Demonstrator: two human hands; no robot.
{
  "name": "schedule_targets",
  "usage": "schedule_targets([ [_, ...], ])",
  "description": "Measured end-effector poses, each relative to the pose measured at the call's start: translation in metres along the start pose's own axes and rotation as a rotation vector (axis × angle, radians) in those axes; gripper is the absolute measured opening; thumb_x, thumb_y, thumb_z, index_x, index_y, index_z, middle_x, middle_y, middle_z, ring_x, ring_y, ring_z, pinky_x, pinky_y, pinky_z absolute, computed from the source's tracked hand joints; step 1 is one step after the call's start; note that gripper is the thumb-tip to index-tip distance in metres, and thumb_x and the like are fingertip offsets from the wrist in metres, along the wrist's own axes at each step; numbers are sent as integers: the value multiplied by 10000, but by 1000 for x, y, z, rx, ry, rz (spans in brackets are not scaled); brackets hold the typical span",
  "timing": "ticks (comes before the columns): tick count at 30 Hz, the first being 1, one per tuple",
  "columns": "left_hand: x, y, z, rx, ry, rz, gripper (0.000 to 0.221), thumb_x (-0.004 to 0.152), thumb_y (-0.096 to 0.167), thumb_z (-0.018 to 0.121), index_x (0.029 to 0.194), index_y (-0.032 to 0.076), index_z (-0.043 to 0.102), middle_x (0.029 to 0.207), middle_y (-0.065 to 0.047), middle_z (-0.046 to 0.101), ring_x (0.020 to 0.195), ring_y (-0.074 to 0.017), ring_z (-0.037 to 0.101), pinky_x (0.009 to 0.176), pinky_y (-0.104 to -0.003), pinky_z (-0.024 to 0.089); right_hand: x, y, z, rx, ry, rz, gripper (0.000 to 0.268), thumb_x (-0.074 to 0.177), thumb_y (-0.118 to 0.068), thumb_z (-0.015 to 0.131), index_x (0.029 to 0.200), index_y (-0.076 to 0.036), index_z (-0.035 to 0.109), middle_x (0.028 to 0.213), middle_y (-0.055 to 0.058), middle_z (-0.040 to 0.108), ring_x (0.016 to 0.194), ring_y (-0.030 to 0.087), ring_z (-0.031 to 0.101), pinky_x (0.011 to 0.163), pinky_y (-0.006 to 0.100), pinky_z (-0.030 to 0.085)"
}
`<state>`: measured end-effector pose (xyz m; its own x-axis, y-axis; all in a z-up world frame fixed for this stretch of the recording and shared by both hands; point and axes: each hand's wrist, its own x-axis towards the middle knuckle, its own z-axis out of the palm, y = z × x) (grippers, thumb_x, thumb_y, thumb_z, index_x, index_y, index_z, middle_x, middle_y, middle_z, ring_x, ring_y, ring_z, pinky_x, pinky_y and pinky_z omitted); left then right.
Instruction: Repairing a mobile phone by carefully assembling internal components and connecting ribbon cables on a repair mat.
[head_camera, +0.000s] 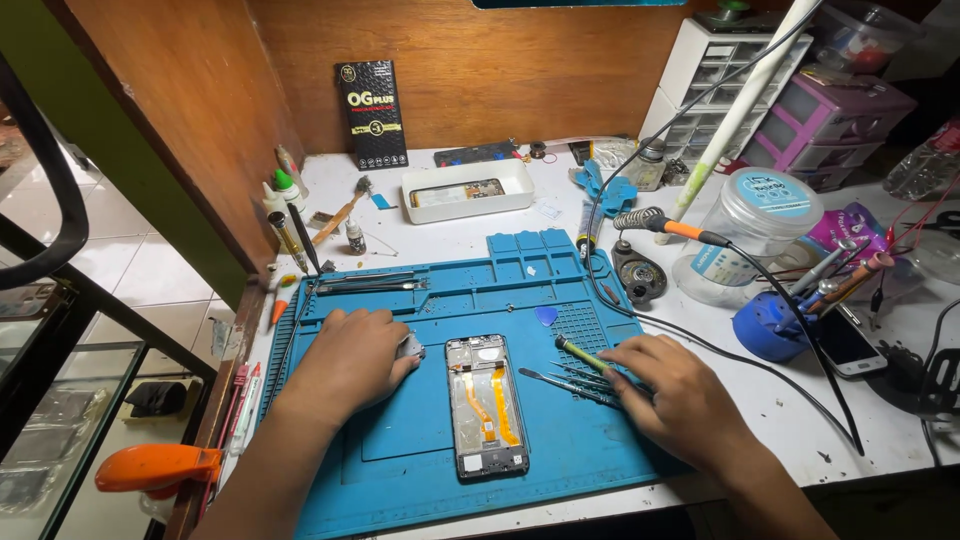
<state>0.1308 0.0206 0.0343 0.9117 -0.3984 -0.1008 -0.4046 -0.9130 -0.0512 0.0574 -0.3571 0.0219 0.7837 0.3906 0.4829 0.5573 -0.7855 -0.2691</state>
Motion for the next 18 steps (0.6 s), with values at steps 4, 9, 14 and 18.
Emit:
schedule_targets([
  [4,-2,-3,-16,-37,-134,-97,346,951,539,645,1030,205,688,1076,-33,687,1025,-326,635,947,-485,455,18,14,-7,37,-213,220,315,890,-316,705,1170,-186,766,1149,26,779,1087,218,705,962,365,536],
  [9,-8,-10,-37,-183,-189,-198,421,848,409,804,1139,117,719,1050,-111,738,1047,-319,724,984,-528,515,59,-4,-22,108,-510,372,326,843,-124,732,1166,-79,752,919,141,812,886,276,792,787,386,634],
  [14,-10,-17,-25,-299,-175,-208,392,842,386,822,1103,118,706,1053,-111,722,1067,-337,720,980,-545,524,87,-14,-28,99,-481,311,385,815,-89,713,1196,-33,729,877,171,784,810,301,771,729,423,619],
  [18,-14,-21,-22,-404,-167,-212,384,851,354,819,1102,101,677,1081,-131,695,1083,-348,713,967,-531,546,113,-33,-37,360,-223,289,330,806,-72,715,1124,-11,783,785,165,758,713,259,713,668,400,600],
])
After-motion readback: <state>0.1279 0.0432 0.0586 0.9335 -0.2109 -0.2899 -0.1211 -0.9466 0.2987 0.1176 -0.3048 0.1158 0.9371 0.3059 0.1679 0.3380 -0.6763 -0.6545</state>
